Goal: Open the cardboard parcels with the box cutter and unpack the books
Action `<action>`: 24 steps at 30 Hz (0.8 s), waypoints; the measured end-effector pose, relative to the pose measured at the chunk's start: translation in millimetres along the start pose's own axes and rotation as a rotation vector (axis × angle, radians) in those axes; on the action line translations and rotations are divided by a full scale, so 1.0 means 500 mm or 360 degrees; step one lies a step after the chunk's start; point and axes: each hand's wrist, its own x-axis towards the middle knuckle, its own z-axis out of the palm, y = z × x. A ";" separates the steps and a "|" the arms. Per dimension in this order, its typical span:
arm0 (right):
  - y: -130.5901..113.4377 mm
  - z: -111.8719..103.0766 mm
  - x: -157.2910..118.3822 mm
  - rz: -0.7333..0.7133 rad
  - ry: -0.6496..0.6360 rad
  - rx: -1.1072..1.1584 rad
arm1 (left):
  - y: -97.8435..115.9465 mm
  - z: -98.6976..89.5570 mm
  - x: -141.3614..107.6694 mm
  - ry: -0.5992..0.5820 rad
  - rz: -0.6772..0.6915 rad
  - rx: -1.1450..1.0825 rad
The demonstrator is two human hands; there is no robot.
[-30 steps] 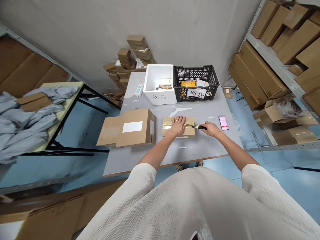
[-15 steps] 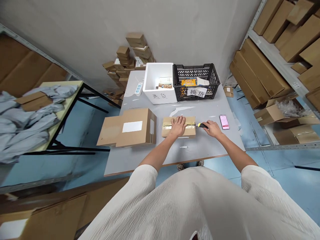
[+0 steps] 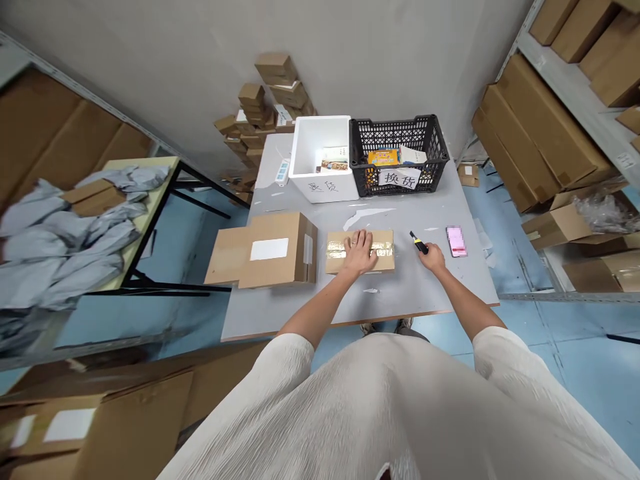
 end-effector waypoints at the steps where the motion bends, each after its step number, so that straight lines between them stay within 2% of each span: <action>1: 0.006 0.015 0.004 0.0051 -0.0036 -0.0045 | 0.001 0.000 0.001 -0.0010 -0.0013 -0.0013; 7: 0.039 0.085 0.025 0.0242 -0.0171 -0.0133 | -0.027 -0.004 -0.006 -0.0033 -0.0008 -0.0107; 12: 0.051 0.128 0.036 0.0228 -0.0278 -0.0179 | -0.057 -0.012 -0.031 0.0017 0.0023 -0.0111; 17: 0.063 0.167 0.034 0.0207 -0.0266 -0.0188 | -0.075 -0.016 -0.049 0.0019 0.0016 -0.0071; 21: 0.060 0.170 0.027 0.0143 -0.0196 -0.0182 | -0.099 -0.019 -0.057 0.0003 -0.0009 -0.0036; 24: 0.031 0.142 0.028 0.0040 -0.0079 -0.0029 | -0.122 -0.024 -0.058 0.0013 -0.0025 -0.0018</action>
